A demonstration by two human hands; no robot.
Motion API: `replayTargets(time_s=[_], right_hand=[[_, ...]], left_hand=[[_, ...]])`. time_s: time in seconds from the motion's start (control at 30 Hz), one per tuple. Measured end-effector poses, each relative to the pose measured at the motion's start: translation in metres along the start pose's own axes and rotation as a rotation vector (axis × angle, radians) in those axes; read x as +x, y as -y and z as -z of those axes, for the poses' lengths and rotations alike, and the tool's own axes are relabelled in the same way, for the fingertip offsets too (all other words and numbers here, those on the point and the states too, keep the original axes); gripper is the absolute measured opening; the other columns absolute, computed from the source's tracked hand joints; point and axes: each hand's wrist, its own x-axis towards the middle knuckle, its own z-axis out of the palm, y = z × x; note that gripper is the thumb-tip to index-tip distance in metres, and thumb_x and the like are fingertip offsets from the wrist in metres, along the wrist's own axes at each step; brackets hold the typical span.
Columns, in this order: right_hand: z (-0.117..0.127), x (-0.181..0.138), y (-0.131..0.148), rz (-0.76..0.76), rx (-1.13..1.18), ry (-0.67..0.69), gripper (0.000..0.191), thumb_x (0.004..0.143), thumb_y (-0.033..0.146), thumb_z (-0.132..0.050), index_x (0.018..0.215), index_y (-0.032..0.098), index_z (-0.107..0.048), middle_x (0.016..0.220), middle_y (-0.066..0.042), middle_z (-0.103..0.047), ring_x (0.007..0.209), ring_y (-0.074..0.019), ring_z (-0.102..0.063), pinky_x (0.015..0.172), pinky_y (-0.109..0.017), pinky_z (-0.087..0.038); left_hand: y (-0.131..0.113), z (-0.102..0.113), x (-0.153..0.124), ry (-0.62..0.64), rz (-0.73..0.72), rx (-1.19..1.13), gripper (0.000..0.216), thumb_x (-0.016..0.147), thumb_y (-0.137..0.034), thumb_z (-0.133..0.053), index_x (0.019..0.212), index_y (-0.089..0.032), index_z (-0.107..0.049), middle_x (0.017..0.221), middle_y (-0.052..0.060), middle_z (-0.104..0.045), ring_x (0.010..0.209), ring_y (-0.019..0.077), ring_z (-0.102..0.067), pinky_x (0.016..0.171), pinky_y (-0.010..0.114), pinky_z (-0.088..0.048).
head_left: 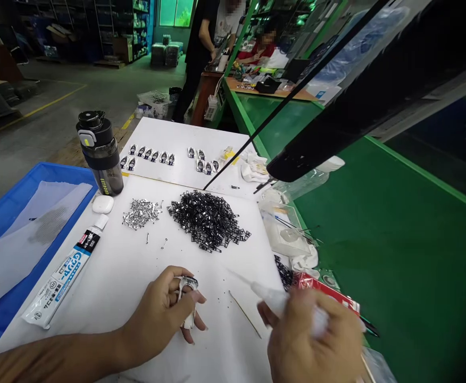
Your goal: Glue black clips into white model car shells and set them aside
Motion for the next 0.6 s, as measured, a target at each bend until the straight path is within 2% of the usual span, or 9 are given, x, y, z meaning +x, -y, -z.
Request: replayTargets(time_s=[0.1,0.17,0.23,0.3,0.37,0.43,0.5,0.57,0.6], right_hand=[[-0.026,0.017,-0.001,-0.082,0.036,0.238,0.074,0.094,0.076,-0.062,0.136,0.016,-0.065,0.105,-0.014,-0.08,0.082,-0.0274,-0.076,0.072,-0.039,-0.058],[-0.034,0.018,-0.001,-0.096,-0.011,0.367,0.078,0.092,0.076,-0.063,0.146,0.02,-0.061,0.112,-0.013,-0.081,0.087,-0.0293,-0.078,0.077,-0.041,-0.058],[-0.037,0.015,0.0,-0.051,-0.076,0.427,0.065,0.094,0.071,-0.06,0.137,0.022,-0.066,0.11,-0.011,-0.081,0.09,-0.0305,-0.078,0.081,-0.042,-0.058],[-0.038,0.013,0.001,0.006,-0.122,0.461,0.05,0.096,0.066,-0.057,0.119,0.023,-0.071,0.108,-0.011,-0.081,0.091,-0.0308,-0.078,0.084,-0.043,-0.059],[-0.037,0.012,0.001,0.042,-0.17,0.478,0.047,0.097,0.063,-0.055,0.117,0.023,-0.07,0.11,-0.012,-0.081,0.093,-0.0313,-0.078,0.085,-0.044,-0.061],[-0.029,0.008,-0.003,0.095,-0.235,0.494,0.057,0.096,0.064,-0.055,0.13,0.02,-0.068,0.115,-0.015,-0.081,0.097,-0.0333,-0.08,0.084,-0.045,-0.063],[-0.012,0.002,-0.01,0.183,-0.307,0.46,0.069,0.095,0.067,-0.055,0.141,0.016,-0.065,0.12,-0.018,-0.081,0.104,-0.0362,-0.08,0.081,-0.046,-0.065],[0.015,0.002,-0.021,0.265,-0.344,0.374,0.071,0.096,0.071,-0.056,0.14,0.017,-0.068,0.122,-0.018,-0.081,0.103,-0.0364,-0.08,0.078,-0.045,-0.066],[0.029,0.007,-0.027,0.276,-0.334,0.373,0.067,0.096,0.071,-0.061,0.138,0.02,-0.071,0.116,-0.015,-0.083,0.097,-0.0338,-0.081,0.074,-0.041,-0.065]], left_hand=[[-0.001,0.001,0.001,-0.03,-0.018,0.012,0.042,0.092,-0.059,-0.074,0.105,-0.021,-0.06,0.106,0.009,-0.078,0.065,0.0189,-0.075,0.046,0.027,-0.048],[-0.002,0.001,0.001,-0.049,-0.007,0.016,0.038,0.092,-0.056,-0.073,0.1,-0.021,-0.06,0.109,0.01,-0.08,0.057,0.0143,-0.069,0.043,0.025,-0.04],[-0.004,0.001,-0.001,-0.055,0.004,0.014,0.034,0.092,-0.053,-0.072,0.098,-0.021,-0.061,0.112,0.01,-0.081,0.051,0.0107,-0.063,0.043,0.024,-0.034],[-0.005,0.0,-0.002,-0.055,0.004,-0.001,0.032,0.091,-0.051,-0.072,0.095,-0.022,-0.06,0.111,0.01,-0.082,0.049,0.0092,-0.059,0.044,0.024,-0.03],[-0.006,0.0,-0.003,-0.051,-0.002,-0.014,0.031,0.09,-0.051,-0.071,0.093,-0.022,-0.059,0.11,0.009,-0.082,0.048,0.0085,-0.057,0.045,0.025,-0.028],[-0.007,0.0,-0.003,-0.048,-0.003,-0.022,0.031,0.09,-0.05,-0.071,0.092,-0.022,-0.059,0.109,0.009,-0.083,0.048,0.0081,-0.055,0.047,0.026,-0.027],[-0.007,0.001,-0.003,-0.043,-0.007,-0.019,0.03,0.09,-0.05,-0.07,0.09,-0.022,-0.058,0.107,0.01,-0.083,0.047,0.0078,-0.053,0.049,0.027,-0.026],[-0.007,0.002,-0.003,-0.034,-0.015,-0.008,0.029,0.091,-0.049,-0.068,0.089,-0.022,-0.059,0.103,0.01,-0.084,0.046,0.008,-0.051,0.051,0.029,-0.027],[-0.008,0.002,-0.003,-0.028,-0.021,0.001,0.028,0.091,-0.048,-0.068,0.089,-0.022,-0.059,0.101,0.01,-0.084,0.046,0.0081,-0.05,0.052,0.029,-0.028]])
